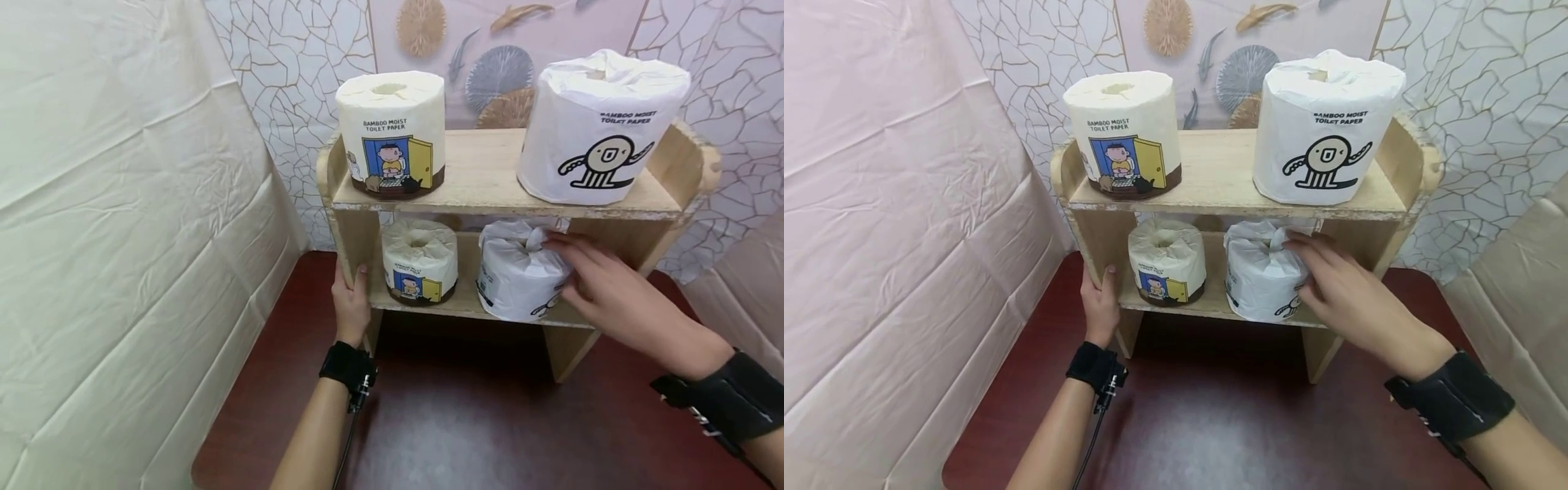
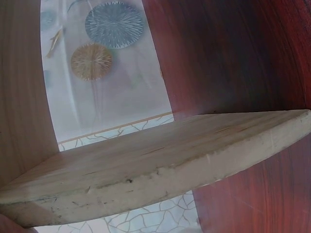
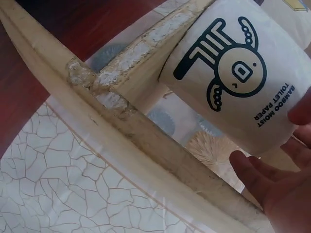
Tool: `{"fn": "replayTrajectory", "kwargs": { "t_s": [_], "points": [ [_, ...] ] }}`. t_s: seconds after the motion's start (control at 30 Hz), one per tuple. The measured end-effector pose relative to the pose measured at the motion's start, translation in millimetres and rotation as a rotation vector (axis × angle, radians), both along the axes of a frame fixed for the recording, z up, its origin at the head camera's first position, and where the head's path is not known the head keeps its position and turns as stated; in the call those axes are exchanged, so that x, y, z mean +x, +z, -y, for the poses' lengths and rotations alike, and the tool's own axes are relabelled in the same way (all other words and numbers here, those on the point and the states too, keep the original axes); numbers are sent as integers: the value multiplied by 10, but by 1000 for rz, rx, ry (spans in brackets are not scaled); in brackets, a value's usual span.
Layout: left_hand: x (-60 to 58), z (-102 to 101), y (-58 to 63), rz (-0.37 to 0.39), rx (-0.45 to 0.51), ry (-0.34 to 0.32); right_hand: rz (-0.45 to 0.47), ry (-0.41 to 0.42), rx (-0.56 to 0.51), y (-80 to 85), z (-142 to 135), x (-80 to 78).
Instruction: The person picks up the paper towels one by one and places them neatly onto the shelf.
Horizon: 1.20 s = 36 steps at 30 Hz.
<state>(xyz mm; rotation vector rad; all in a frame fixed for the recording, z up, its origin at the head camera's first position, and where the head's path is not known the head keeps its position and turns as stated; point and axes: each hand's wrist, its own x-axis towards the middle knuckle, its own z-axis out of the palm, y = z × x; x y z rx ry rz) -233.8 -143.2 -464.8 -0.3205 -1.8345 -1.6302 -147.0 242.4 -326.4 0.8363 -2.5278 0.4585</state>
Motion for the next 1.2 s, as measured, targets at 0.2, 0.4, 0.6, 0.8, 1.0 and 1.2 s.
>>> {"fn": "replayTrajectory", "kwargs": {
  "t_s": [0.2,0.4,0.6,0.8,1.0,1.2],
  "points": [
    [-3,6,-6,-11,-7,14,1,65,35,-39,-36,-17],
    [2,-14,34,-12,8,6,-51,146,52,-18,-67,-87],
    [-7,-30,35,23,22,19,-81,196,112,104,-70,-159],
    [-3,-31,13,30,27,19,-36,194,171,192,-78,-156],
    [-7,-8,-9,13,35,-1,-93,183,243,218,-76,-161],
    [-13,2,-13,-6,32,-3,-150,175,302,257,-62,-156]
  ]
}}
